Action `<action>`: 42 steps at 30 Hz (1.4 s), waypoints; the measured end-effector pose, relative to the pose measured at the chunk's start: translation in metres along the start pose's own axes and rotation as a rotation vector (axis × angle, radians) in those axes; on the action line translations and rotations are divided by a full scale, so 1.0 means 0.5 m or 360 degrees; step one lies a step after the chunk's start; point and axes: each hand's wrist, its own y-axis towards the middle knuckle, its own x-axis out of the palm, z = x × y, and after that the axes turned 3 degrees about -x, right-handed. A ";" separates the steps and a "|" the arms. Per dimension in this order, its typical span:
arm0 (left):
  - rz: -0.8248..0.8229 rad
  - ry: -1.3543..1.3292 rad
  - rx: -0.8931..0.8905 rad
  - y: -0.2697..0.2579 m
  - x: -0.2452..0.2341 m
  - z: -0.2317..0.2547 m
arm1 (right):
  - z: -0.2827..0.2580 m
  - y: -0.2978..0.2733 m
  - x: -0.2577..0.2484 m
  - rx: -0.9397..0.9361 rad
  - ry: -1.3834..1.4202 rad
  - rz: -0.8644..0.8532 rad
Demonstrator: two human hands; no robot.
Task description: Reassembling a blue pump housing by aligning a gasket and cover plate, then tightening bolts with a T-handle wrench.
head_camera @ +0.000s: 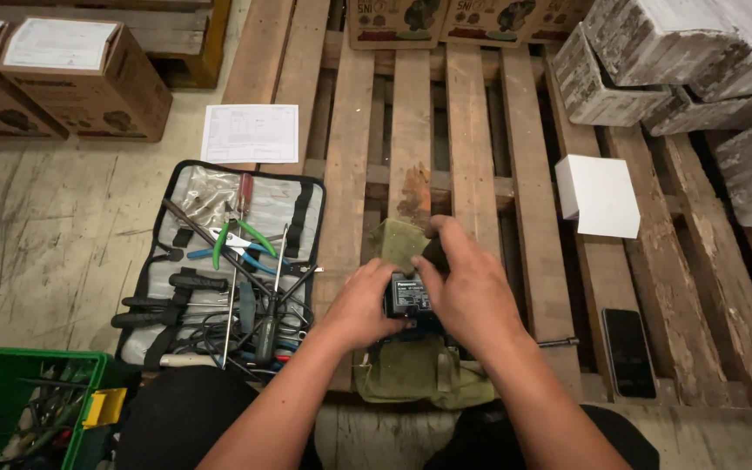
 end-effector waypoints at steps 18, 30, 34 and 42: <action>0.0007 0.0027 0.0017 0.003 0.006 -0.012 | 0.015 -0.001 0.031 -0.0029 -0.0310 0.0087; -0.0007 -0.0041 -0.0009 -0.004 0.000 -0.004 | -0.008 0.042 0.000 0.0032 -0.0807 -0.0365; -0.0023 -0.0021 -0.0021 -0.007 -0.007 0.005 | 0.001 0.030 0.002 0.0001 -0.0723 -0.0276; -0.0007 -0.0066 -0.0023 -0.007 -0.009 0.010 | 0.031 0.035 0.095 -0.0250 0.0974 0.0383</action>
